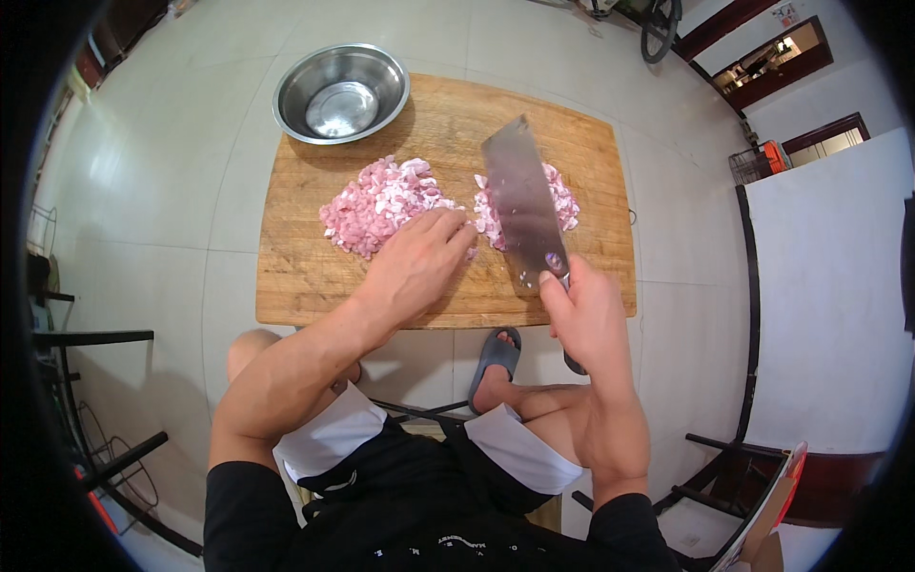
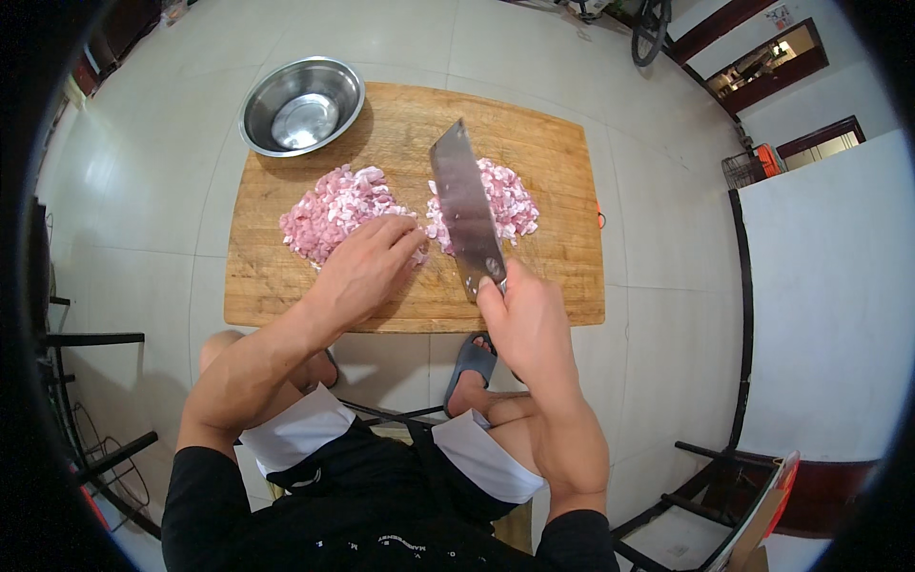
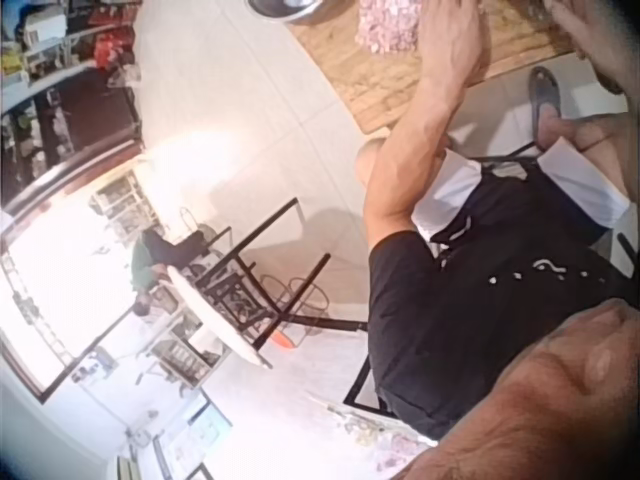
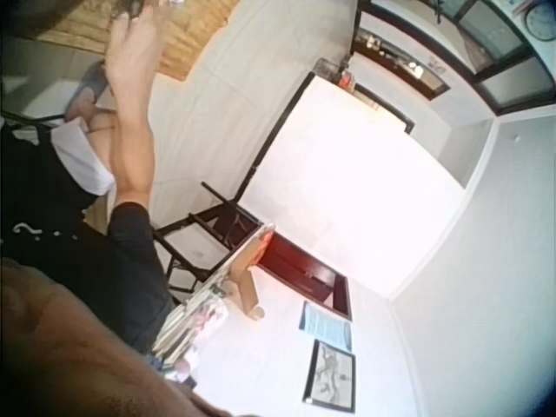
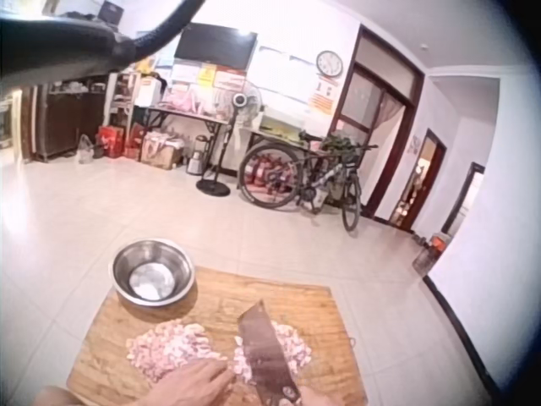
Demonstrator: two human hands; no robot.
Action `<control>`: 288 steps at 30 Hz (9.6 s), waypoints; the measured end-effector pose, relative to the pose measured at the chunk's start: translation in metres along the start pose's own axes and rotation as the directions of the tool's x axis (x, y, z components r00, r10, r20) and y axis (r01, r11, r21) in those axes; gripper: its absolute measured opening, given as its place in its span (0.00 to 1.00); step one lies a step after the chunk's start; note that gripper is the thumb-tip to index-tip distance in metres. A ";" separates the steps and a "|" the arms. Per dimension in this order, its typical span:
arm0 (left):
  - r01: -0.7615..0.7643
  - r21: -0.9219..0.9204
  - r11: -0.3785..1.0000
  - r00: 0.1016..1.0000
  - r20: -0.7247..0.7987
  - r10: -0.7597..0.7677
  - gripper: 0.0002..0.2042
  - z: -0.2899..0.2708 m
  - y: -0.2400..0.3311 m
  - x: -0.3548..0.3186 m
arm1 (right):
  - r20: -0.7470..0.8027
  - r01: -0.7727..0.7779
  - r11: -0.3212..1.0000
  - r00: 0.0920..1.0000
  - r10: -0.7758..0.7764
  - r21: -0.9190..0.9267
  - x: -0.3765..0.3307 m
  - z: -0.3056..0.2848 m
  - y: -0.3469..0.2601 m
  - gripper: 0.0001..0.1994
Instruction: The person sits on a low stool and uses a cleaver to repeatedly chop a pile of raw meat on a wooden cutting board placed on their lap. The hands gather and reposition the meat while chopping it into smaller pieces.
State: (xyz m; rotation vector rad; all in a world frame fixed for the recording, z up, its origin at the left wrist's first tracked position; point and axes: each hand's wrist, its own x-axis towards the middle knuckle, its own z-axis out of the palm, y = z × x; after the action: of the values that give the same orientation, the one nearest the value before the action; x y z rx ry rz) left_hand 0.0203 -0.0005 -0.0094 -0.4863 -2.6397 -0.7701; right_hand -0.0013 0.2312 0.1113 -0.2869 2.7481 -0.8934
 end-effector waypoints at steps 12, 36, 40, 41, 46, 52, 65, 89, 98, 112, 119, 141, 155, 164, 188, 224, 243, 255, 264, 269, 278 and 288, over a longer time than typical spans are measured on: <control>-0.016 0.112 0.994 0.997 0.078 0.008 0.19 0.000 0.001 0.010 | 0.070 0.079 0.985 0.995 -0.069 -0.153 -0.010 0.005 0.005 0.15; -0.124 0.102 0.987 0.988 0.100 0.114 0.11 0.006 -0.010 0.015 | 0.086 0.252 0.932 0.968 -0.238 -0.259 0.062 0.042 0.002 0.15; -0.110 0.078 0.991 0.991 0.080 0.104 0.12 -0.005 -0.002 0.010 | 0.083 0.051 0.999 0.995 -0.050 -0.007 0.090 0.042 -0.003 0.13; -0.121 0.069 0.990 0.991 0.057 0.118 0.12 -0.007 -0.003 0.008 | 0.114 -0.034 0.996 0.993 0.025 0.078 0.091 0.037 -0.004 0.12; -0.116 0.030 0.993 0.993 0.020 0.116 0.12 -0.001 -0.017 0.005 | 0.058 -0.121 0.884 0.993 0.106 0.453 0.093 0.044 0.032 0.09; -0.025 -0.043 0.999 1.000 -0.010 0.025 0.11 -0.003 -0.012 0.012 | -0.157 -0.086 0.941 0.977 0.144 0.329 0.042 0.027 -0.008 0.09; -0.095 -0.076 0.993 0.995 -0.045 0.092 0.05 0.004 -0.017 0.012 | 0.139 0.077 0.990 0.988 -0.060 -0.120 -0.017 0.014 0.010 0.13; -0.073 -0.003 0.997 0.997 -0.021 0.073 0.04 0.009 -0.010 0.009 | 0.054 0.144 0.958 0.989 -0.135 -0.247 0.078 0.062 -0.014 0.14; -0.111 0.046 0.993 0.994 0.006 0.111 0.11 -0.001 -0.015 0.002 | 0.110 -0.209 0.747 0.977 0.180 0.631 0.069 0.060 0.038 0.07; -0.093 0.049 0.994 0.989 -0.109 0.098 0.16 -0.022 -0.035 0.005 | 0.101 -0.134 0.836 0.990 0.095 0.532 0.017 0.029 0.021 0.10; -0.075 0.048 0.996 0.997 -0.010 0.075 0.15 -0.022 -0.033 0.002 | 0.082 0.046 0.998 0.995 -0.050 0.045 0.005 0.022 0.018 0.13; -0.057 0.120 0.991 0.998 0.009 0.056 0.15 -0.019 -0.023 0.003 | 0.126 0.090 0.993 0.989 -0.080 -0.074 0.014 0.016 0.012 0.16; -0.208 0.184 0.961 0.974 0.134 0.185 0.15 -0.002 -0.011 0.005 | 0.224 0.164 0.970 0.967 -0.123 -0.177 0.020 0.019 0.012 0.12; -0.252 0.227 0.941 0.968 0.044 0.248 0.07 0.003 -0.011 0.006 | 0.139 0.194 0.962 0.976 -0.169 -0.194 0.044 0.040 0.004 0.14; -0.045 0.077 0.996 0.998 0.050 0.041 0.16 -0.030 -0.024 0.008 | 0.146 0.093 0.985 0.987 -0.072 -0.145 -0.003 -0.002 -0.020 0.15; -0.105 0.032 0.994 0.994 0.029 0.104 0.14 -0.022 -0.032 0.007 | 0.305 -0.249 0.865 0.945 0.119 0.436 0.095 0.043 0.012 0.07; -0.098 0.063 0.993 0.994 0.052 0.095 0.15 -0.017 -0.029 0.020 | 0.138 0.145 0.959 0.984 -0.114 -0.242 0.005 0.008 0.000 0.13; -0.100 0.071 0.992 0.995 0.016 0.099 0.09 -0.005 -0.030 0.020 | 0.108 0.380 0.867 0.925 -0.365 -0.323 0.038 0.049 0.006 0.13; -0.110 0.045 0.993 0.992 -0.059 0.113 0.09 -0.005 -0.029 0.016 | 0.176 0.166 0.966 0.976 -0.131 -0.198 0.071 0.050 -0.005 0.13; -0.021 -0.019 1.000 0.999 0.037 0.022 0.14 -0.011 -0.030 0.020 | 0.178 0.117 0.973 0.981 -0.081 -0.197 0.055 0.043 -0.012 0.16; -0.044 0.016 0.999 0.999 -0.031 0.045 0.17 -0.013 -0.030 0.018 | 0.242 0.150 0.966 0.965 -0.097 -0.209 0.002 0.019 0.009 0.12; 0.260 0.124 0.958 0.965 -0.070 -0.253 0.41 -0.027 -0.030 0.022 | 0.261 -0.075 0.995 0.964 0.056 0.065 0.057 0.031 -0.007 0.12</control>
State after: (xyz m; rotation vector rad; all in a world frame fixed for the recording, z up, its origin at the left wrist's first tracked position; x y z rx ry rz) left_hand -0.0053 -0.0345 0.0083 -0.0854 -2.7131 -0.6645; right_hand -0.0457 0.1941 0.0819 -0.2758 2.4646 -0.8716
